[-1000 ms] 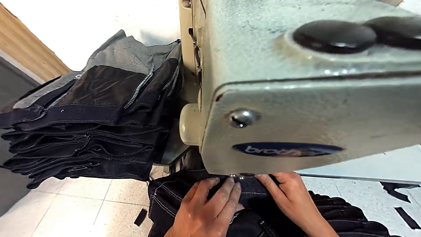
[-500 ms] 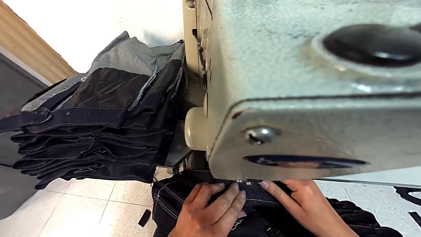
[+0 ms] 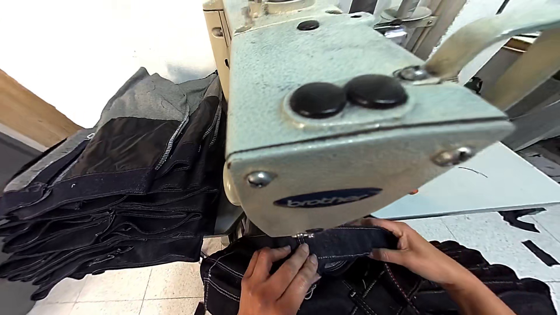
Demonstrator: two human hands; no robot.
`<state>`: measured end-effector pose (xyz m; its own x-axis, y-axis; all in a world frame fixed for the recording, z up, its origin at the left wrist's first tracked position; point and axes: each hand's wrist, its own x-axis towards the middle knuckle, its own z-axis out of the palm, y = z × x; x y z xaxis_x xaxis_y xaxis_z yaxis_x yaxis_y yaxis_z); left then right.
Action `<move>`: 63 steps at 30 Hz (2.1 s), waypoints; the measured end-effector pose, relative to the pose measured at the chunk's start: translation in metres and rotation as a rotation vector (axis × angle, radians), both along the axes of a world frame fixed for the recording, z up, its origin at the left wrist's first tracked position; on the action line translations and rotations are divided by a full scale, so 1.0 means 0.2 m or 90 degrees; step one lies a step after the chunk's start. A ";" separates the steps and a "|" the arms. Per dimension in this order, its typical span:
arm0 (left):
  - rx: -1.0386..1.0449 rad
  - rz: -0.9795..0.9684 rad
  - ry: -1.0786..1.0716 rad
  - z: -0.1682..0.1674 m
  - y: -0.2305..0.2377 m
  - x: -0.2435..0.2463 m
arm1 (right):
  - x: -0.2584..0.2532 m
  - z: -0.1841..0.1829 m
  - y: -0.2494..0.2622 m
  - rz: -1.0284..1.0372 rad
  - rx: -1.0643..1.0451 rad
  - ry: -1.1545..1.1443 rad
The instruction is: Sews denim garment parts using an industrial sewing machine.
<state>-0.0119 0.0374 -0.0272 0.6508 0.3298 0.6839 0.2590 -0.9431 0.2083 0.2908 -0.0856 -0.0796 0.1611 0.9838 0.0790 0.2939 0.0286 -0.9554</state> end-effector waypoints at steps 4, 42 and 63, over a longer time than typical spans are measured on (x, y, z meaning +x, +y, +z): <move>-0.054 -0.011 -0.016 0.00 -0.01 0.01 | -0.05 0.00 -0.01 -0.031 0.010 0.078; 0.029 0.176 0.073 0.08 0.27 0.14 | -0.24 0.21 0.19 -0.266 -0.224 0.327; -0.161 0.101 0.002 0.14 0.30 -0.04 | -0.15 0.18 0.09 -0.206 -0.142 0.114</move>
